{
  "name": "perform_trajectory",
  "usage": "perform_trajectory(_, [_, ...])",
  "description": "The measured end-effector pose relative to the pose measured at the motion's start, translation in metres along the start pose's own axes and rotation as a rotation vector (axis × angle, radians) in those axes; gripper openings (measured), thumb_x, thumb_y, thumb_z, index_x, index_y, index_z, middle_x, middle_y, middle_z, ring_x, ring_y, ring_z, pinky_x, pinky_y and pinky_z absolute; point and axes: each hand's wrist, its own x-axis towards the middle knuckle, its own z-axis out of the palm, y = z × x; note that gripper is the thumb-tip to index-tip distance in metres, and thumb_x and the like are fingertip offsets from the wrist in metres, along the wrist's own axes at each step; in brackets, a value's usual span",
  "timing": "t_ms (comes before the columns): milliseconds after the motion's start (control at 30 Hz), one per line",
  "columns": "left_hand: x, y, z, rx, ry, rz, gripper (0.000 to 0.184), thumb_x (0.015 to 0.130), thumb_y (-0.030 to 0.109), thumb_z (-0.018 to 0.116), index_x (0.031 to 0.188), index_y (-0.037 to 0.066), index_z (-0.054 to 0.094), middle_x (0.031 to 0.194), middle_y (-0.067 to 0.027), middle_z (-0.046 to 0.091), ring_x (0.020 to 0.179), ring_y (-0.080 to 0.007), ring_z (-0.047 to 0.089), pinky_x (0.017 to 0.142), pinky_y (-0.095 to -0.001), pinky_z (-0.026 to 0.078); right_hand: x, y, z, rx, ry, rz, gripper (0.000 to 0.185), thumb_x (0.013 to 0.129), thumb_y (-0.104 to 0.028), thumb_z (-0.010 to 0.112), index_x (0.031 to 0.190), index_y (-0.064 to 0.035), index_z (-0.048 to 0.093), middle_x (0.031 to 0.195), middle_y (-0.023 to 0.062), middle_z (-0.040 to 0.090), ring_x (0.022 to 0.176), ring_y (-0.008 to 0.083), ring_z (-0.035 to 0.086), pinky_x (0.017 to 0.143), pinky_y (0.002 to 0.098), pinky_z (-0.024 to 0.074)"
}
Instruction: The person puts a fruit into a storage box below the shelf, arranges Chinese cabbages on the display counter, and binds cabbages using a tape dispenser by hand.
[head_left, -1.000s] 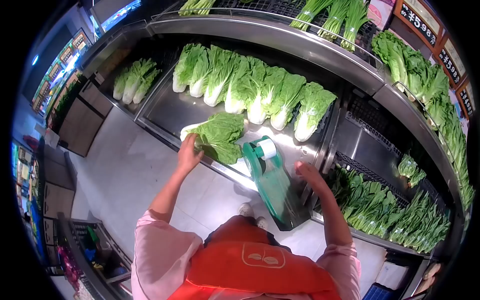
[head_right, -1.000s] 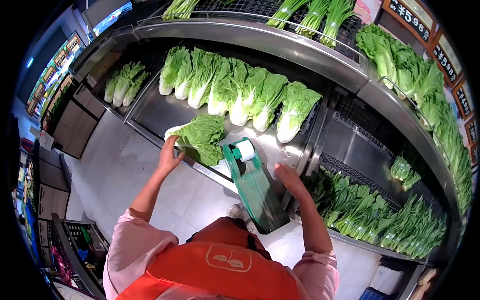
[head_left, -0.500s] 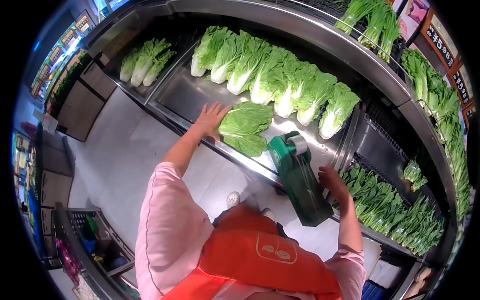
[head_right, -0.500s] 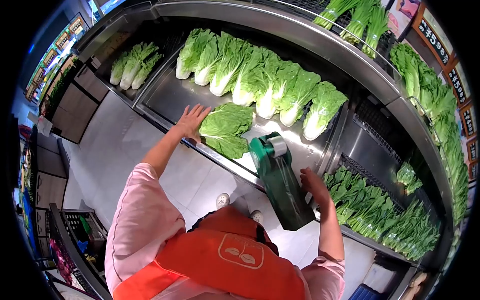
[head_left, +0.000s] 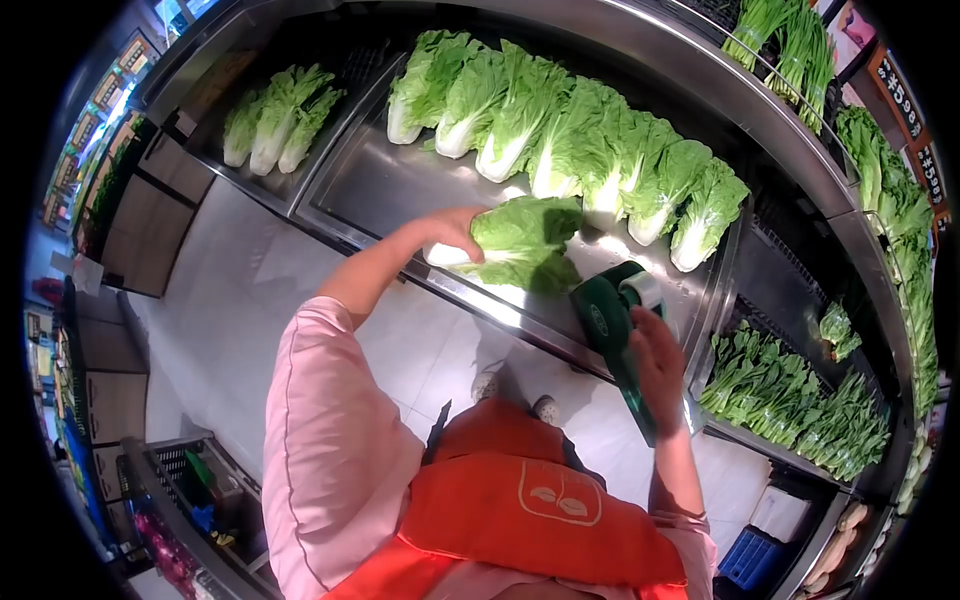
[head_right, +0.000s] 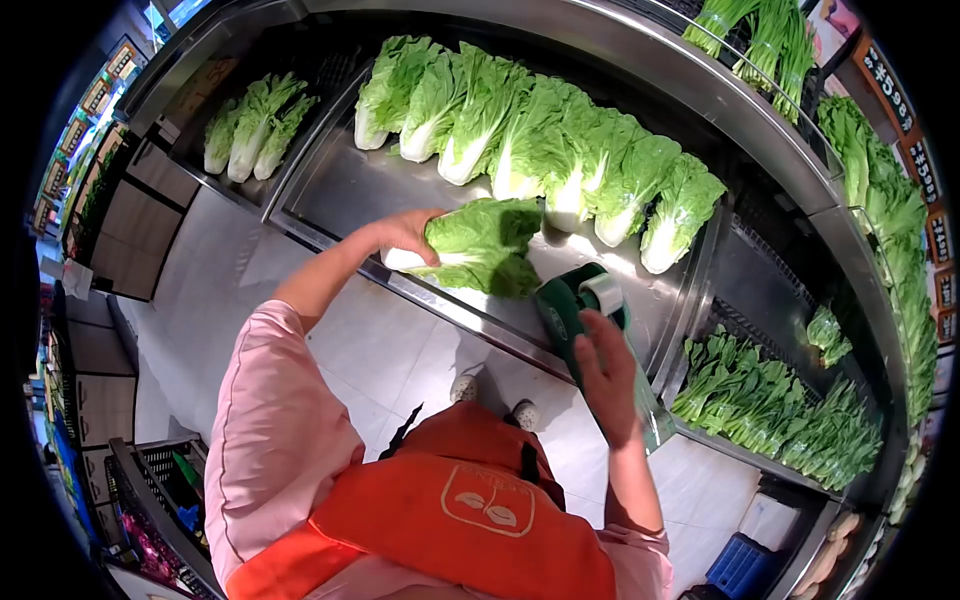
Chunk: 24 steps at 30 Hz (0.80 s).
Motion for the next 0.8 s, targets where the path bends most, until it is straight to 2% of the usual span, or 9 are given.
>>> perform_trajectory(67, [-0.011, 0.005, -0.005, -0.198, 0.000, -0.124, 0.079, 0.060, 0.016, 0.079, 0.128, -0.001, 0.041, 0.114, -0.0142, 0.058, 0.102, -0.0221, 0.058, 0.089, -0.0328, 0.045, -0.005, -0.006, 0.025, 0.151, -0.095, 0.072, 0.027, 0.090, -0.013, 0.056, 0.114, -0.0018, 0.055, 0.104, 0.0042, 0.059, 0.093, 0.0101, 0.053, 0.083, 0.0248, 0.0420])
perform_trajectory(167, [-0.039, 0.004, -0.001, -0.711, -0.018, -0.267, 0.069, 0.067, 0.015, 0.076, 0.126, -0.001, 0.044, 0.111, -0.0132, 0.060, 0.098, -0.0220, 0.060, 0.086, -0.0351, 0.048, -0.011, 0.012, 0.057, 0.378, -0.339, 0.237, 0.024, 0.090, -0.012, 0.055, 0.112, -0.0014, 0.055, 0.099, 0.0010, 0.056, 0.095, 0.0081, 0.051, 0.082, 0.0235, 0.0416])
perform_trajectory(200, [-0.050, -0.002, 0.006, -0.882, -0.030, -0.378, 0.059, 0.075, 0.020, 0.070, 0.125, 0.001, 0.046, 0.111, -0.0138, 0.060, 0.097, -0.0227, 0.061, 0.086, -0.0383, 0.049, -0.011, 0.016, 0.066, 0.464, -0.403, 0.306, 0.028, 0.091, -0.015, 0.055, 0.115, -0.0013, 0.052, 0.103, 0.0038, 0.056, 0.096, 0.0108, 0.053, 0.084, 0.0243, 0.0419])
perform_trajectory(333, [-0.112, 0.028, 0.058, -1.338, 0.159, -0.286, 0.057, 0.081, 0.035, 0.063, 0.125, 0.002, 0.048, 0.116, -0.0157, 0.059, 0.099, -0.0260, 0.061, 0.088, -0.0402, 0.048, -0.016, 0.024, 0.099, 0.850, -0.491, 0.686, 0.047, 0.090, -0.028, 0.057, 0.125, -0.0015, 0.040, 0.119, 0.0154, 0.049, 0.107, 0.0246, 0.052, 0.093, 0.0328, 0.0405])
perform_trajectory(467, [-0.152, 0.039, 0.132, -1.593, 0.264, -0.144, 0.059, 0.080, 0.033, 0.063, 0.127, 0.002, 0.045, 0.119, -0.0167, 0.057, 0.104, -0.0277, 0.058, 0.092, -0.0416, 0.046, -0.022, 0.046, 0.118, 1.114, -0.647, 0.795, 0.059, 0.087, -0.038, 0.059, 0.131, -0.0074, 0.033, 0.131, 0.0207, 0.034, 0.122, 0.0366, 0.037, 0.102, 0.0481, 0.0311])
perform_trajectory(600, [-0.172, 0.055, 0.208, -1.691, 0.414, -0.086, 0.061, 0.080, 0.035, 0.062, 0.128, 0.002, 0.044, 0.119, -0.0170, 0.056, 0.106, -0.0285, 0.057, 0.094, -0.0423, 0.045, -0.033, 0.040, 0.124, 1.083, -0.745, 0.754, 0.059, 0.083, -0.048, 0.060, 0.128, -0.0173, 0.037, 0.121, -0.0011, 0.046, 0.104, 0.0153, 0.045, 0.091, 0.0383, 0.0340])
perform_trajectory(700, [-0.184, 0.063, 0.257, -1.798, 0.502, -0.089, 0.063, 0.078, 0.035, 0.063, 0.128, 0.002, 0.044, 0.120, -0.0177, 0.056, 0.105, -0.0297, 0.057, 0.094, -0.0429, 0.045, -0.047, 0.034, 0.124, 1.122, -0.684, 0.759, 0.062, 0.082, -0.052, 0.060, 0.126, -0.0163, 0.038, 0.120, 0.0008, 0.047, 0.106, 0.0161, 0.047, 0.090, 0.0392, 0.0379])
perform_trajectory(733, [-0.187, 0.067, 0.272, -1.839, 0.527, -0.082, 0.063, 0.078, 0.035, 0.064, 0.128, 0.003, 0.044, 0.119, -0.0182, 0.056, 0.105, -0.0303, 0.058, 0.094, -0.0435, 0.045, -0.051, 0.037, 0.124, 1.135, -0.696, 0.803, 0.068, 0.081, -0.054, 0.061, 0.130, -0.0148, 0.036, 0.120, 0.0045, 0.047, 0.105, 0.0182, 0.048, 0.090, 0.0385, 0.0398])
perform_trajectory(800, [-0.188, 0.068, 0.300, -1.885, 0.558, -0.035, 0.068, 0.076, 0.041, 0.063, 0.130, 0.005, 0.043, 0.121, -0.0219, 0.054, 0.104, -0.0349, 0.057, 0.093, -0.0487, 0.045, -0.063, 0.039, 0.118, 1.161, -0.704, 0.884, 0.061, 0.084, -0.051, 0.057, 0.131, -0.0169, 0.037, 0.116, 0.0070, 0.052, 0.106, 0.0202, 0.051, 0.091, 0.0380, 0.0396])
